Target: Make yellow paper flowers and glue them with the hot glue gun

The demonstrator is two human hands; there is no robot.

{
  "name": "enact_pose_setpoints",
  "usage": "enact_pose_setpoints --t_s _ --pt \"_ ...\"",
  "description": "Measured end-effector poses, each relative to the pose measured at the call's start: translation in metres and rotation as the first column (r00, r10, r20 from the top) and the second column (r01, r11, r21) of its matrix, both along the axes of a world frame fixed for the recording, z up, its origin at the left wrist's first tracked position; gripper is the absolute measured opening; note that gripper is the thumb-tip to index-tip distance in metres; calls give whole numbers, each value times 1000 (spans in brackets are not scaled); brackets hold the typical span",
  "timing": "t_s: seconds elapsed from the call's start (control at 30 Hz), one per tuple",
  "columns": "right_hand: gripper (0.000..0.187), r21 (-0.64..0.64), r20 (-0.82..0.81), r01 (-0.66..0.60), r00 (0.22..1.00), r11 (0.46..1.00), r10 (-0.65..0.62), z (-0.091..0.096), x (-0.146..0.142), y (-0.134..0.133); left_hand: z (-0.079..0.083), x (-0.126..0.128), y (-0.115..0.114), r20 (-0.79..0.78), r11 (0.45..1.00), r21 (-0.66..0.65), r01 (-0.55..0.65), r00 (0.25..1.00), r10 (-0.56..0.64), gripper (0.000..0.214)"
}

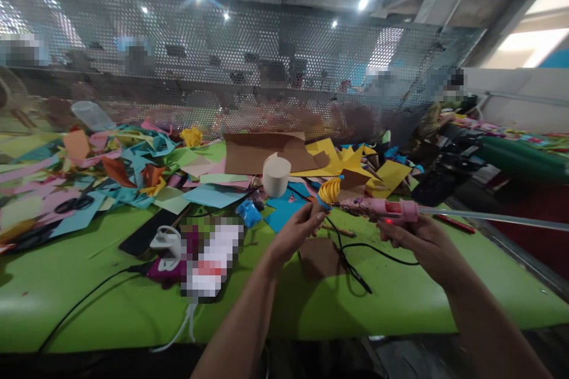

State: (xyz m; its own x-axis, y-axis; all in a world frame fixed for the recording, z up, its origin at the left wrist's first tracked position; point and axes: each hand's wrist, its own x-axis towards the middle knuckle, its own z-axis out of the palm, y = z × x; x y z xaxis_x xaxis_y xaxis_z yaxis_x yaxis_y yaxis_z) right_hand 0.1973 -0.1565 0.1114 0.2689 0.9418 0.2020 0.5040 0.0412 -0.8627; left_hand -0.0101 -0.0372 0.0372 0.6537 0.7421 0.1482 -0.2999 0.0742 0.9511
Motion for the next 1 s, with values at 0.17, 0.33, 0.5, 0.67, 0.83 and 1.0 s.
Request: enact_pose_setpoints --t_s 0.17,0.33,0.5,0.67,0.83,1.0 --pt "41 2 42 -20 999 1000 20 2 3 1 0 -1 0 -3 1000 22 15 1000 -15 43" --pt "38 -4 145 -68 987 998 68 6 6 1 2 -2 -1 8 998 50 43 999 -44 40" --pt "34 -19 241 -92 966 996 93 12 5 1 7 -4 -3 7 997 42 57 998 -58 41" --pt "35 -46 279 -111 953 993 120 19 1 0 5 -4 -3 25 997 37 61 998 -62 40" --pt "37 -31 301 -110 947 993 114 26 -3 0 -1 -3 -1 59 996 17 93 994 -94 35" --pt "38 -9 333 -117 936 993 114 27 -5 1 -4 -3 0 85 995 -7 102 991 -101 39"
